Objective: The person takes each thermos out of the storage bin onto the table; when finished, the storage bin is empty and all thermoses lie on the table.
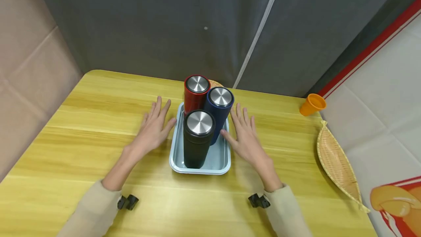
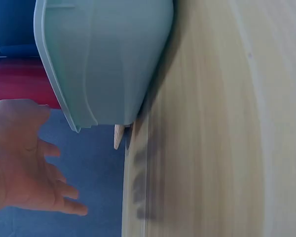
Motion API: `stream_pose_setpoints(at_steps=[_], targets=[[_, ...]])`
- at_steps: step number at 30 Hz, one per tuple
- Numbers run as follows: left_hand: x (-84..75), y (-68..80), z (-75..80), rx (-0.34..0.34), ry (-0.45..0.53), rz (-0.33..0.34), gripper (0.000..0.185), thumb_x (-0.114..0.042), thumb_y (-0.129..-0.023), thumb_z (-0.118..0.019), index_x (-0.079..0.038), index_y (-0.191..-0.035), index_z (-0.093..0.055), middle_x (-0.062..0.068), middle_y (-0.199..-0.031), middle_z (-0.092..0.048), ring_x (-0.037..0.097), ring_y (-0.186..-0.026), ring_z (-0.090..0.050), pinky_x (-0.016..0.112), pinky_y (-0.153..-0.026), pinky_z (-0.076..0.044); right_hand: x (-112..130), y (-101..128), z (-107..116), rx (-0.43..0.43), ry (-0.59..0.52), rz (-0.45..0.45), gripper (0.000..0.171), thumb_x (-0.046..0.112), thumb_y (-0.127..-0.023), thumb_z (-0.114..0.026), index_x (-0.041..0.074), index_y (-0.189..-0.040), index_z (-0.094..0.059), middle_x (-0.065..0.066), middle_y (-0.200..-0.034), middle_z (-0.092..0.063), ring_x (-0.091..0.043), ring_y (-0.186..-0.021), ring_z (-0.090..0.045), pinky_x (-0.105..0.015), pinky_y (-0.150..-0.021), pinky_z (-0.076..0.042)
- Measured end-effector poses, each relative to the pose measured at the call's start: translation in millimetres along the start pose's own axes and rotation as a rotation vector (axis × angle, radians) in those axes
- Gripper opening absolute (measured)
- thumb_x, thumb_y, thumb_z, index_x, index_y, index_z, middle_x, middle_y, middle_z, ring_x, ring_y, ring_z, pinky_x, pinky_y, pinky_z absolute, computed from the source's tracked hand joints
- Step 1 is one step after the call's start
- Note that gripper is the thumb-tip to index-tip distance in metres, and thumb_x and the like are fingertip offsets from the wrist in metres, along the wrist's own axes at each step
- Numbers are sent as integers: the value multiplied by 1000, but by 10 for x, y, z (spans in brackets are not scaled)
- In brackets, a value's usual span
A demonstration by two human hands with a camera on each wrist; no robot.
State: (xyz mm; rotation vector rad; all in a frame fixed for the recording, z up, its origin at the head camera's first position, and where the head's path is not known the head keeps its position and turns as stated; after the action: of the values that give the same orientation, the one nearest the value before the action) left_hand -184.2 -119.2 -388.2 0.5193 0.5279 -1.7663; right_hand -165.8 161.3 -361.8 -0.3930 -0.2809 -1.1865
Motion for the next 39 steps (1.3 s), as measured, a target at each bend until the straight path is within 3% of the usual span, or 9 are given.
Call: stream_pose_setpoints(at_steps=[6, 9, 12, 14, 18, 21, 24, 29, 39], targets=[[-60, -20, -12, 30, 164, 40, 70, -43, -101, -43, -9, -155, -13, 24, -157, 4, 47, -141, -7, 65, -112, -12, 42, -59, -15, -27, -248, 119, 93, 39, -90, -68, 25, -156, -4, -1, -161, -2, -25, -146, -2, -54, -118, -9], [-82, -37, -24, 30, 243, 48, 69, -37, -101, -48, -5, -153, -16, 29, -154, -13, 47, -135, -29, 61, -108, -30, 67, -79, -11, -28, -426, 122, 92, 30, -87, -73, 23, -155, -12, -1, -159, -15, -22, -144, -14, -50, -117, -19], [-72, -43, -26, 18, 378, 72, 66, -27, -101, -52, -2, -152, -19, 30, -147, -29, 42, -114, -54, 51, -91, -52, 92, -104, -2, -34, -628, 96, 86, 17, -85, -75, 18, -153, -22, -5, -155, -28, -22, -140, -28, -46, -114, -30], [-46, -37, -33, 15, 490, 101, 63, -21, -100, -53, -1, -151, -20, 31, -140, -36, 39, -99, -62, 46, -77, -59, 109, -123, 7, -42, -731, 82, 84, 8, -84, -75, 14, -151, -26, -6, -151, -34, -24, -136, -34, -44, -111, -35], [-16, -14, -47, 34, 668, 132, 58, -11, -99, -54, 3, -148, -24, 31, -125, -47, 33, -79, -65, 49, -63, -60, 206, -143, 75, -69, -799, 73, 82, 0, -81, -75, 8, -149, -30, -13, -144, -40, -28, -132, -39, -44, -108, -39], [-17, -12, -69, 61, 727, 135, 55, -8, -98, -55, 5, -144, -29, 29, -116, -52, 28, -70, -64, 53, -61, -58, 309, -145, 146, -75, -823, 63, 79, -4, -80, -74, 2, -146, -31, -19, -140, -44, -31, -129, -41, -46, -107, -40], [-26, -18, -88, 77, 741, 132, 53, -6, -96, -56, 5, -142, -33, 27, -110, -55, 31, -64, -62, 53, -58, -58, 374, -156, 184, -83, -843, 51, 76, -8, -80, -72, -3, -144, -32, -22, -136, -46, -33, -126, -43, -48, -106, -41], [-49, -82, -132, 90, 753, 148, 51, -5, -95, -57, 0, -141, -37, 23, -104, -56, 38, -61, -59, 49, -54, -57, 258, -195, 117, -134, -852, 32, 73, -9, -79, -73, -1, -141, -37, -22, -131, -49, -31, -121, -48, -44, -102, -45], [33, -93, -190, 99, 812, 172, 53, -4, -94, -59, 0, -142, -36, 23, -104, -54, 26, -55, -59, 47, -51, -58, 104, -242, -34, -198, -911, 100, 71, -3, -77, -77, 4, -139, -44, -14, -130, -53, -28, -117, -52, -37, -96, -51]])
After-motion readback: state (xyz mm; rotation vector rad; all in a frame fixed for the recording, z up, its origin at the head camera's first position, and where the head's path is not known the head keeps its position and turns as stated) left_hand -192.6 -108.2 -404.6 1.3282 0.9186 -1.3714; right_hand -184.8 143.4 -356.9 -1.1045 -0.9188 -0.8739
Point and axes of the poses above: each hand's wrist, its own y-axis away from the middle knuckle, its own z-axis out of the back of the hand, x = y × z, the point moved 4 cm from there along -y, towards the middle knuckle
